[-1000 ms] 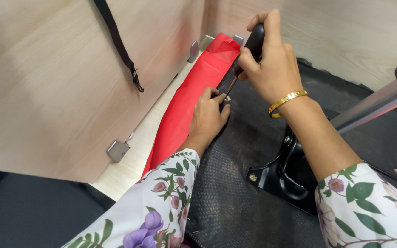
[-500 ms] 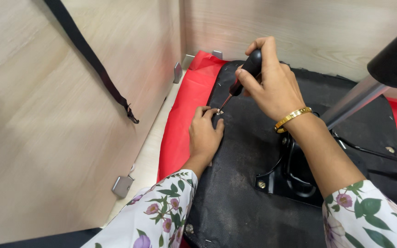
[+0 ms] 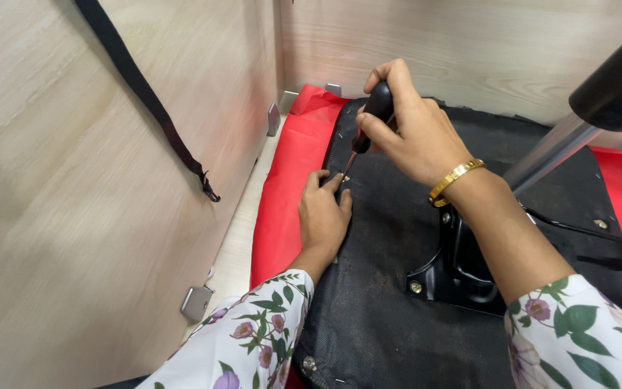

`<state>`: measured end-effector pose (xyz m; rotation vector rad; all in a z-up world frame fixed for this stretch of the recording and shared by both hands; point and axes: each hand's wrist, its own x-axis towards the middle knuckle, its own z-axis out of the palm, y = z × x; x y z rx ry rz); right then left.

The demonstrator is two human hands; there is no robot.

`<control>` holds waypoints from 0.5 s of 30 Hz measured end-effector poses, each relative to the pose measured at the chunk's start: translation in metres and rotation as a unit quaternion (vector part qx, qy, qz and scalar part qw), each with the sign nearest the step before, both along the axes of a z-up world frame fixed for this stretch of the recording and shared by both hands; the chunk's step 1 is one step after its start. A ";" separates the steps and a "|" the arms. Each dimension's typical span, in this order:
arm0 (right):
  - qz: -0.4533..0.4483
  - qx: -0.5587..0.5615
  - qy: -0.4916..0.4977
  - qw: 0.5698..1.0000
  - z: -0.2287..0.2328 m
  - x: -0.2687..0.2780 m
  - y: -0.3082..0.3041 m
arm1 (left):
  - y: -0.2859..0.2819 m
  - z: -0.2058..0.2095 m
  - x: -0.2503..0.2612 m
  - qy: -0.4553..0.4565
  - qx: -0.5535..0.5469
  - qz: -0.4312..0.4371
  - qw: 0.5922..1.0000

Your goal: The person uses a screwdriver to tighten screws on the underside of a black chair seat. They repeatedly insert the screwdriver, turn it clockwise, and reposition it to secure multiple fasteners along the seat edge.

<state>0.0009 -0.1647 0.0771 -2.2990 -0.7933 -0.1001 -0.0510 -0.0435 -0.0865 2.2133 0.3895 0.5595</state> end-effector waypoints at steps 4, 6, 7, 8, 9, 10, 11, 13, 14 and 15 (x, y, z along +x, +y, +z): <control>-0.054 -0.014 -0.046 0.997 -0.002 -0.002 0.008 | 0.000 -0.001 0.001 -0.005 0.012 0.002 1.000; -0.092 -0.067 -0.119 0.986 -0.001 -0.003 0.012 | 0.000 -0.001 0.000 -0.003 0.008 0.000 1.000; -0.114 -0.084 -0.089 0.986 0.001 -0.003 0.012 | 0.000 -0.001 -0.001 -0.002 0.006 -0.003 1.000; -0.135 -0.100 -0.060 0.984 0.004 -0.002 0.012 | 0.000 -0.001 -0.001 -0.001 0.006 -0.001 1.000; -0.158 -0.116 -0.030 0.980 0.006 -0.001 0.012 | 0.000 0.000 -0.001 -0.001 0.007 -0.002 1.000; -0.159 -0.117 -0.043 0.979 0.007 -0.001 0.012 | 0.000 0.001 -0.001 0.000 0.007 -0.002 1.000; -0.161 -0.118 -0.056 0.978 0.008 -0.001 0.011 | 0.000 0.001 -0.001 0.005 0.008 -0.002 1.000; -0.168 -0.139 -0.103 0.970 0.010 -0.001 0.011 | -0.001 0.002 -0.001 0.015 0.011 -0.003 1.000; -0.173 -0.158 -0.137 0.962 0.010 -0.001 0.011 | -0.001 0.002 0.000 0.015 0.016 -0.003 1.000; -0.179 -0.178 -0.170 0.953 0.010 -0.001 0.011 | -0.001 0.002 0.000 0.015 0.021 -0.004 1.000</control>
